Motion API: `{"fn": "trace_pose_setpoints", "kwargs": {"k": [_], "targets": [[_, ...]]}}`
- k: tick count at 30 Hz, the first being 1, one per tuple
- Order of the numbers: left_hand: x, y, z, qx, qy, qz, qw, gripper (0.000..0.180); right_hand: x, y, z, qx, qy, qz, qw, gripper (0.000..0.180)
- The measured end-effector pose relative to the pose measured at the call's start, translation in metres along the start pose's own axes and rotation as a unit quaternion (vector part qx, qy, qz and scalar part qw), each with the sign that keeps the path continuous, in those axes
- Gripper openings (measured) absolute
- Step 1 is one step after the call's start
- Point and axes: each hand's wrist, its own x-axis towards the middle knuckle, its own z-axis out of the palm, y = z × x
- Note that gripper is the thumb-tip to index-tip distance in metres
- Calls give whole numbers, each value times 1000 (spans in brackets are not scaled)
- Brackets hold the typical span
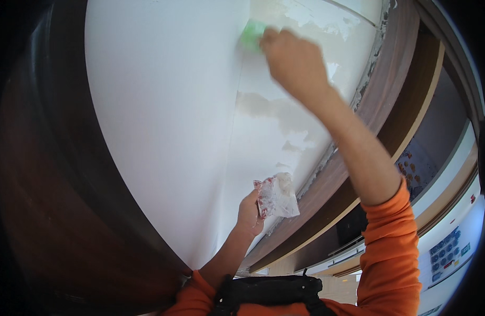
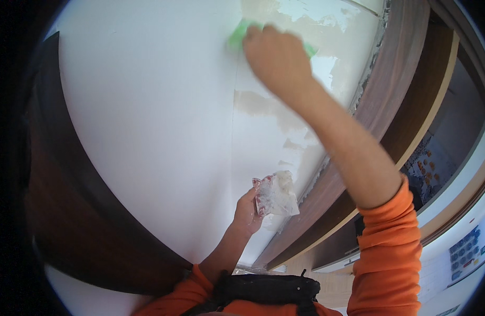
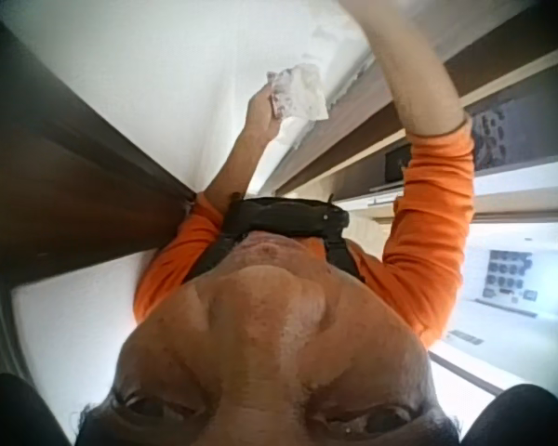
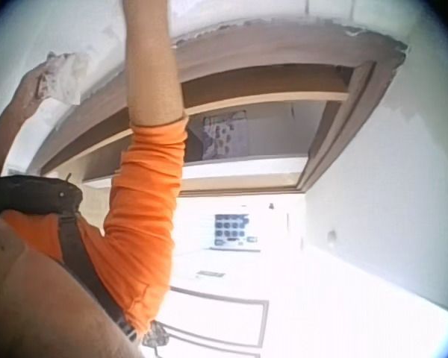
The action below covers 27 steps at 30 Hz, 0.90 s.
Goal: The person applies white plaster to a wall using a green trowel and a smaller scraper. They repeatedly scoop plaster from a bucket and spread it along the wall surface, smoothing the material in multiple passes.
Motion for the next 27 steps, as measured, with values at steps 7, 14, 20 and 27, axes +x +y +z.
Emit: {"fn": "trace_pose_setpoints", "kwargs": {"k": [7,14,20,27], "targets": [[2,-14,4,-28,28,58,998,46,-135,-30,-48,160,-53,72,983,13],[6,-20,3,-38,23,151,988,39,-263,-6,-121,359,-208,309,856,30],[2,-25,9,-1,46,211,976,34,-296,-46,-110,336,-220,239,884,34],[7,-34,6,162,110,284,938,37,-347,-84,-81,469,-295,371,745,21]]}}
